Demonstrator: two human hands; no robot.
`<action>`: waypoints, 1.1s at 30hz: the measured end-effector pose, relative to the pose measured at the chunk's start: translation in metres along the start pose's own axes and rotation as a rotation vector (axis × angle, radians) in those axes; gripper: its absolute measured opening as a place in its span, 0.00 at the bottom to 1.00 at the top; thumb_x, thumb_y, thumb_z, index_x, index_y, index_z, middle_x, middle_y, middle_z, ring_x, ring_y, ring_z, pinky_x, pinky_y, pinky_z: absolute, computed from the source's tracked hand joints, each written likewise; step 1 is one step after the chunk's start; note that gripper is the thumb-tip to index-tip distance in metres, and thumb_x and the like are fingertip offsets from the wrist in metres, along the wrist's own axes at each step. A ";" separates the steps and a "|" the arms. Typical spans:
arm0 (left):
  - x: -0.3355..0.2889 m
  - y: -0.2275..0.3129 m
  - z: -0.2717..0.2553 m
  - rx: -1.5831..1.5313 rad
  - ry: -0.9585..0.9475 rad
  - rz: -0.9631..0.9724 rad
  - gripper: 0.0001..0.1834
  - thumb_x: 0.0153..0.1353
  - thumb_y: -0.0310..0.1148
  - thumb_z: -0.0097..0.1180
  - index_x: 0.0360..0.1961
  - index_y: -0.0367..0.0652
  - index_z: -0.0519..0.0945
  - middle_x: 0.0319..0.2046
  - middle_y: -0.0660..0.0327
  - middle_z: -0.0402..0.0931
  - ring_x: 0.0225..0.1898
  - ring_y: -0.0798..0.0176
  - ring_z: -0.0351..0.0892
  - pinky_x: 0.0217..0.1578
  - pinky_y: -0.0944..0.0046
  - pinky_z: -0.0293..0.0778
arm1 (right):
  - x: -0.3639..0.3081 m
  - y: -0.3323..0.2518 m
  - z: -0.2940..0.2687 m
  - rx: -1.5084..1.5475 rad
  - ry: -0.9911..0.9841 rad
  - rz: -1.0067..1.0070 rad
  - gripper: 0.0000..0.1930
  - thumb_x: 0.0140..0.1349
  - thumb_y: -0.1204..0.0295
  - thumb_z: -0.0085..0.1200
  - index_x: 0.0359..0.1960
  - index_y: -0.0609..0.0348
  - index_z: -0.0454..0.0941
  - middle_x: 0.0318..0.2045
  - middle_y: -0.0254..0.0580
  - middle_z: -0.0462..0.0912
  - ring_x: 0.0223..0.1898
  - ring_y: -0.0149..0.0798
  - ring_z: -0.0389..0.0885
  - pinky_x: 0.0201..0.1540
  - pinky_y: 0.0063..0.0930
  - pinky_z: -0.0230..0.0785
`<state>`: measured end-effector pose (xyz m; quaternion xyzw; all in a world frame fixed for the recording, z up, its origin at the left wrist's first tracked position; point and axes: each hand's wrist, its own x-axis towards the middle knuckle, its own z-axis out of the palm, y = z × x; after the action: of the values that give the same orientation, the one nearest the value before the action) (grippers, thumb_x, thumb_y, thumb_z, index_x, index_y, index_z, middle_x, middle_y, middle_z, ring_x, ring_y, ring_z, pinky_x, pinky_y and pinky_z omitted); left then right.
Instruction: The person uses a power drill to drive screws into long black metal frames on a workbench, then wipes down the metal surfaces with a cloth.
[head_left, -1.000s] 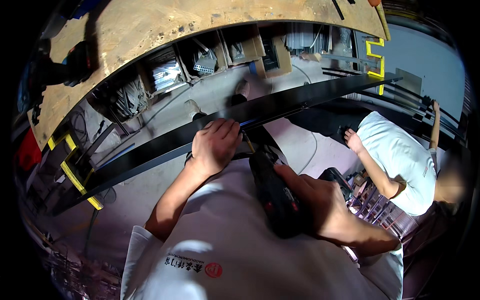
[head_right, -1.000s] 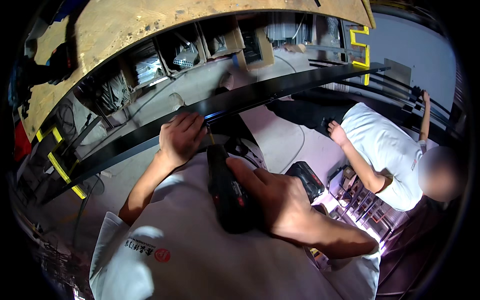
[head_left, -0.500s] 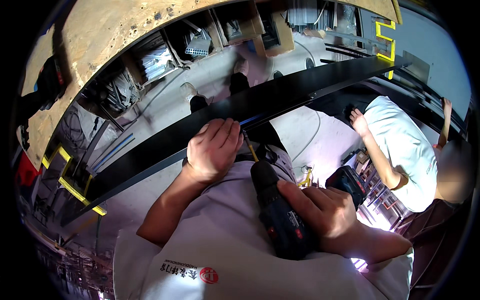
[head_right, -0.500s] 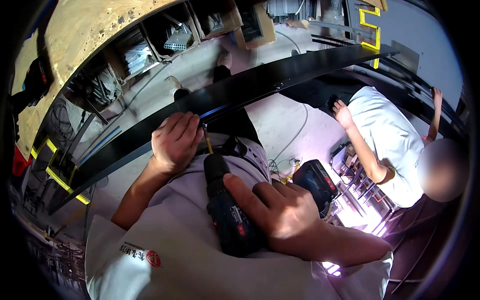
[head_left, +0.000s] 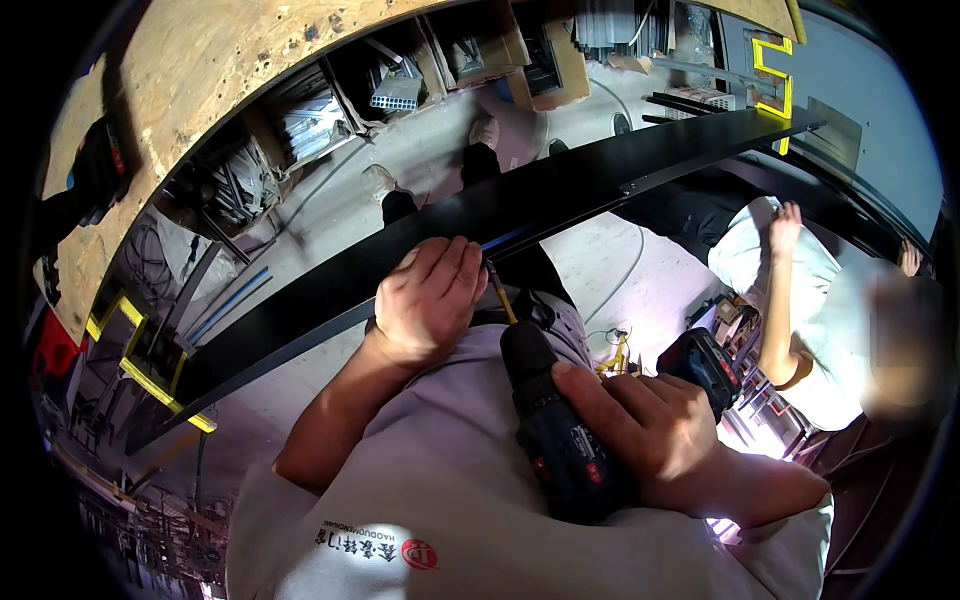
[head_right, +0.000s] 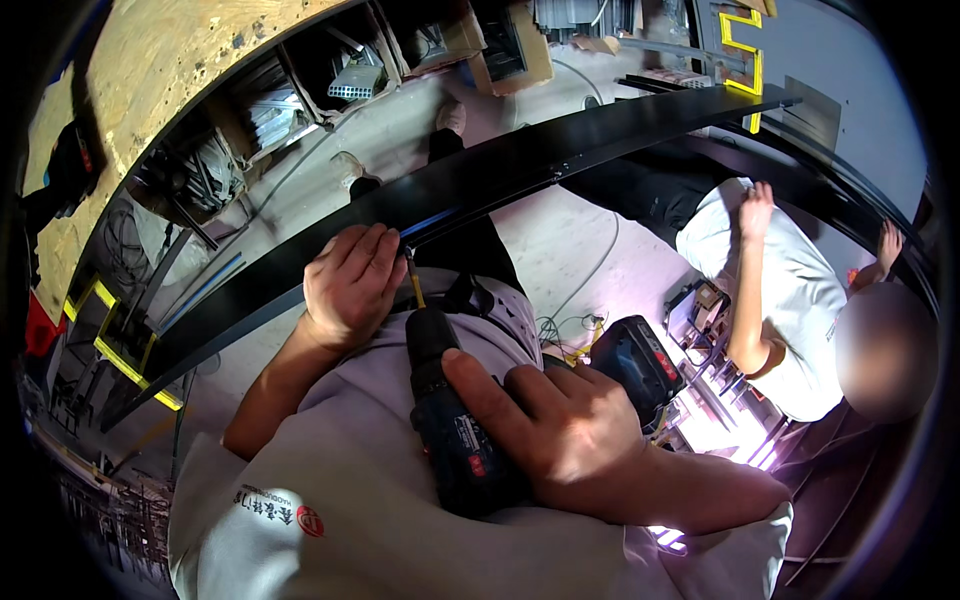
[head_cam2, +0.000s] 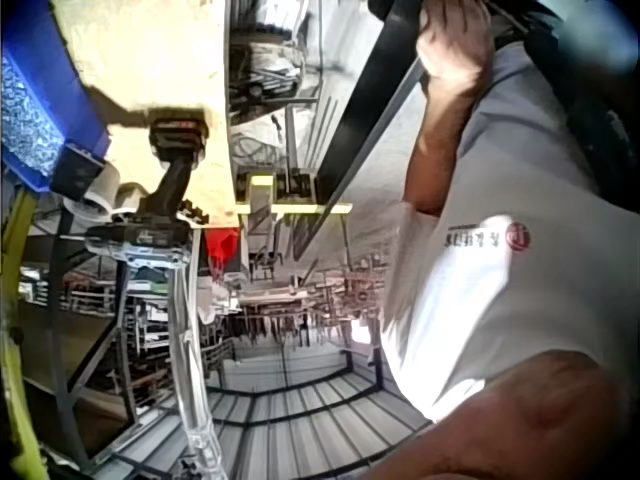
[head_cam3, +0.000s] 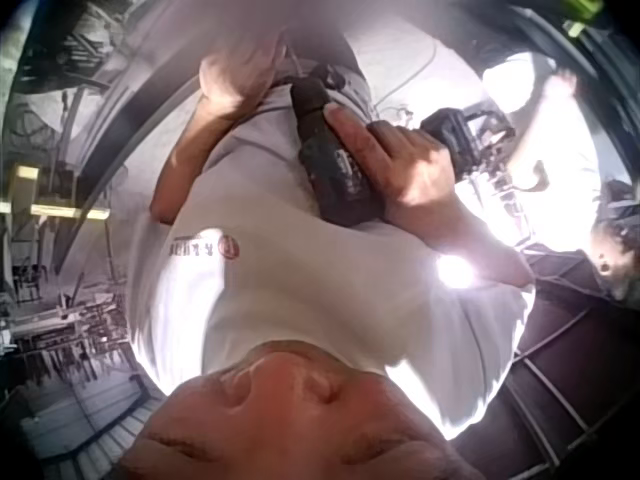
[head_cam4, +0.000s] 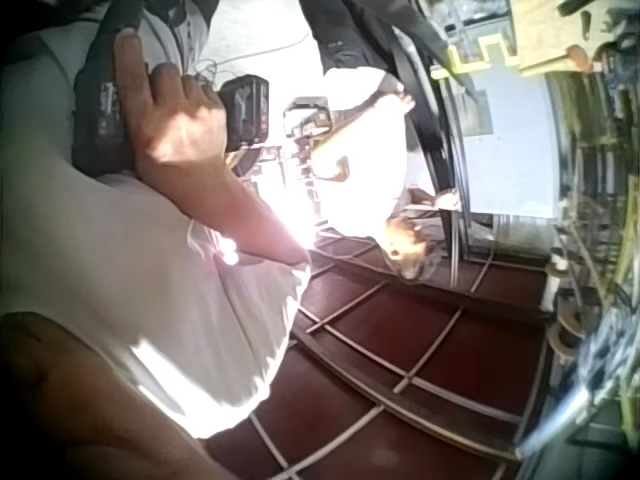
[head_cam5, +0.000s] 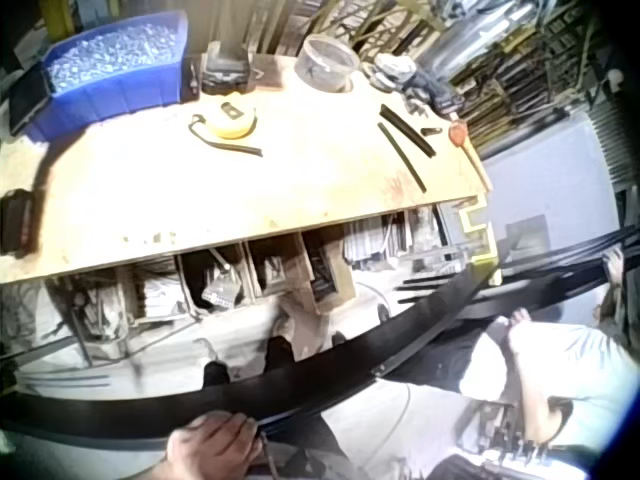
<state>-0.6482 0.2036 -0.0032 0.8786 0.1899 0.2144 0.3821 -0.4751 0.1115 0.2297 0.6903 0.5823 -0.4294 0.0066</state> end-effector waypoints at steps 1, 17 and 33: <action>0.000 0.000 0.000 -0.003 -0.007 0.000 0.22 0.48 0.25 0.72 0.46 0.33 0.82 0.43 0.51 0.83 0.43 0.50 0.84 0.42 0.55 0.83 | 0.000 0.000 0.000 0.003 0.001 0.002 0.33 0.56 0.69 0.57 0.67 0.60 0.74 0.25 0.37 0.74 0.22 0.36 0.78 0.25 0.32 0.72; 0.001 0.000 0.000 -0.026 0.000 -0.008 0.22 0.47 0.24 0.71 0.46 0.32 0.82 0.42 0.49 0.83 0.41 0.47 0.84 0.42 0.53 0.84 | 0.019 0.000 -0.017 -0.043 -0.080 -0.015 0.33 0.56 0.68 0.57 0.67 0.60 0.75 0.25 0.37 0.75 0.21 0.37 0.78 0.24 0.31 0.72; 0.004 0.010 -0.008 -0.074 -0.017 -0.012 0.06 0.56 0.26 0.64 0.33 0.39 0.79 0.32 0.53 0.79 0.36 0.47 0.80 0.37 0.52 0.78 | 0.002 -0.009 -0.020 -0.056 -0.024 0.078 0.40 0.51 0.67 0.66 0.70 0.50 0.67 0.37 0.54 0.86 0.39 0.58 0.87 0.42 0.48 0.79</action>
<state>-0.6475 0.2034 0.0101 0.8645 0.1838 0.2114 0.4173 -0.4711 0.1263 0.2452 0.7069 0.5666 -0.4205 0.0494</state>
